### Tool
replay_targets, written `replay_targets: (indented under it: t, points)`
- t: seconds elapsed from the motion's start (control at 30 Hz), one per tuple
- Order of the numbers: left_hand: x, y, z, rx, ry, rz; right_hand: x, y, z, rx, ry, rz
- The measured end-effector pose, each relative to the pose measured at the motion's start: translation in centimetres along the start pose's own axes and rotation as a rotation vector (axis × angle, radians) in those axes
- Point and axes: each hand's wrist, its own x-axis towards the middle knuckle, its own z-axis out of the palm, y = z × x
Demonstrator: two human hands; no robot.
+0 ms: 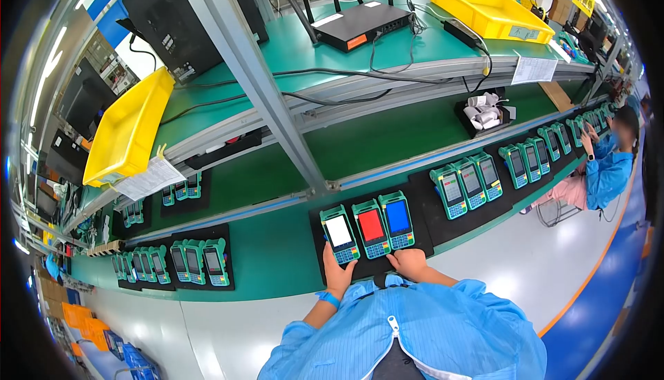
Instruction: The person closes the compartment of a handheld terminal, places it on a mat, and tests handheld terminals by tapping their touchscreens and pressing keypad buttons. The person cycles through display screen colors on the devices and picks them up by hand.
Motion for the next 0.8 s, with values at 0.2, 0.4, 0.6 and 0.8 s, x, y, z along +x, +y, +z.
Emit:
replay_targets:
  t: [0.2,0.4,0.6,0.8]
  points:
    - [0.08,0.45,-0.17,-0.015,0.006,0.008,-0.24,0.41,-0.30,0.037,0.029,-0.056]
    - [0.31,0.72,-0.39,-0.033,0.004,0.015,-0.22,0.53,-0.31,0.049,0.034,-0.066]
    - [0.12,0.31,-0.20,-0.032,0.010,0.016,-0.35,0.70,-0.17,0.065,0.041,-0.076]
    - [0.14,0.49,-0.29,-0.033,0.000,0.005,-0.37,0.91,-0.02,0.070,0.054,-0.099]
